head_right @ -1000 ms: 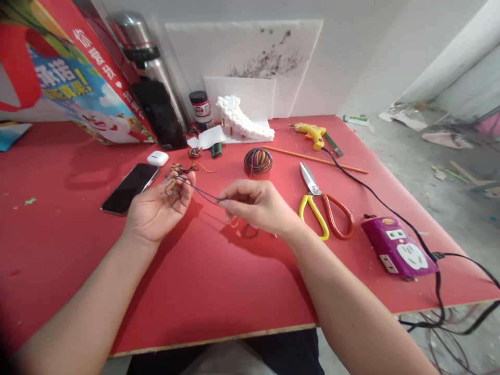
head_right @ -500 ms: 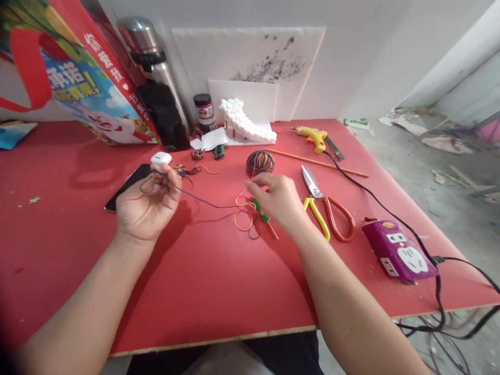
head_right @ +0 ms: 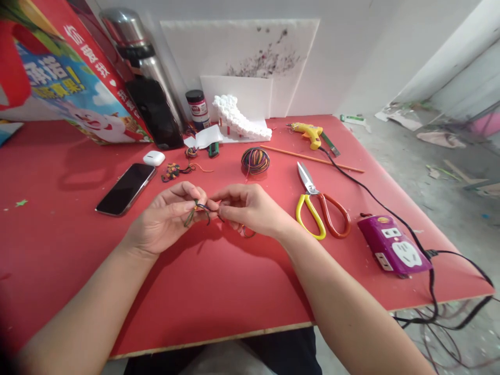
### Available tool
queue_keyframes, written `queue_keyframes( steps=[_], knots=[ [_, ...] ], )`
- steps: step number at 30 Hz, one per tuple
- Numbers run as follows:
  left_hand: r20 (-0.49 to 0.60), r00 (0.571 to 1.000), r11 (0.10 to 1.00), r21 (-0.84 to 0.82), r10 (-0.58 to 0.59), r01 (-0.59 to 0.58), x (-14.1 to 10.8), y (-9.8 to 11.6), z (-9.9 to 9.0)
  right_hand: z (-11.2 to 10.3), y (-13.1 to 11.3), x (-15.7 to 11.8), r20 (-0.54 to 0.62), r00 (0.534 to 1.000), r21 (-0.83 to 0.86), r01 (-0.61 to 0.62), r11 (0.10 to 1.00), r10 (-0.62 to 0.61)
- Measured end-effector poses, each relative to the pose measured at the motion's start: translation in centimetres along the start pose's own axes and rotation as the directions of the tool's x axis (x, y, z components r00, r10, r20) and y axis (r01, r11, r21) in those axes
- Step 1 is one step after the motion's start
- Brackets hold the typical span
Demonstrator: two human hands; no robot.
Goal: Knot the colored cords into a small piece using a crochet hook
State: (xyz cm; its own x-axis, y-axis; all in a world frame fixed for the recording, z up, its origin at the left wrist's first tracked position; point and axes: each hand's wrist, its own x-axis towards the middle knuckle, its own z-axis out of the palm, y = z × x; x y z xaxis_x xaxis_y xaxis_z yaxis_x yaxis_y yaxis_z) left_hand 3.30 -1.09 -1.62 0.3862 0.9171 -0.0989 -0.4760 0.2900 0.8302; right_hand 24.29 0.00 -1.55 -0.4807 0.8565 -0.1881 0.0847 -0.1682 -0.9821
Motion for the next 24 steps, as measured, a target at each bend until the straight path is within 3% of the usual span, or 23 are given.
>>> queue_keyframes(
  steps=[5,10,14,20,24],
  knots=[
    [0.019,0.999,0.999,0.037,0.036,-0.036,-0.09,-0.10,-0.01,-0.61,0.01,-0.17,-0.090,0.996,-0.013,0.011,1.000,-0.012],
    [0.030,0.998,0.998,0.042,0.055,-0.057,-0.13,0.02,-0.19,-0.88,0.13,-0.06,0.081,0.997,0.127,-0.018,0.992,0.008],
    [0.042,0.998,0.998,0.046,0.044,-0.046,-0.04,0.04,-0.26,-0.77,0.03,0.11,0.115,0.993,0.059,-0.031,0.998,0.024],
    [0.003,0.999,0.990,0.137,0.038,-0.038,-0.08,-0.28,-0.42,-0.97,-0.06,0.17,-0.104,0.991,-0.109,0.072,0.991,-0.084],
    [-0.036,0.999,0.958,0.287,0.003,0.008,-0.08,-0.57,-0.36,-1.11,-0.29,0.08,-0.190,0.978,0.099,0.104,0.990,-0.084]
  ],
)
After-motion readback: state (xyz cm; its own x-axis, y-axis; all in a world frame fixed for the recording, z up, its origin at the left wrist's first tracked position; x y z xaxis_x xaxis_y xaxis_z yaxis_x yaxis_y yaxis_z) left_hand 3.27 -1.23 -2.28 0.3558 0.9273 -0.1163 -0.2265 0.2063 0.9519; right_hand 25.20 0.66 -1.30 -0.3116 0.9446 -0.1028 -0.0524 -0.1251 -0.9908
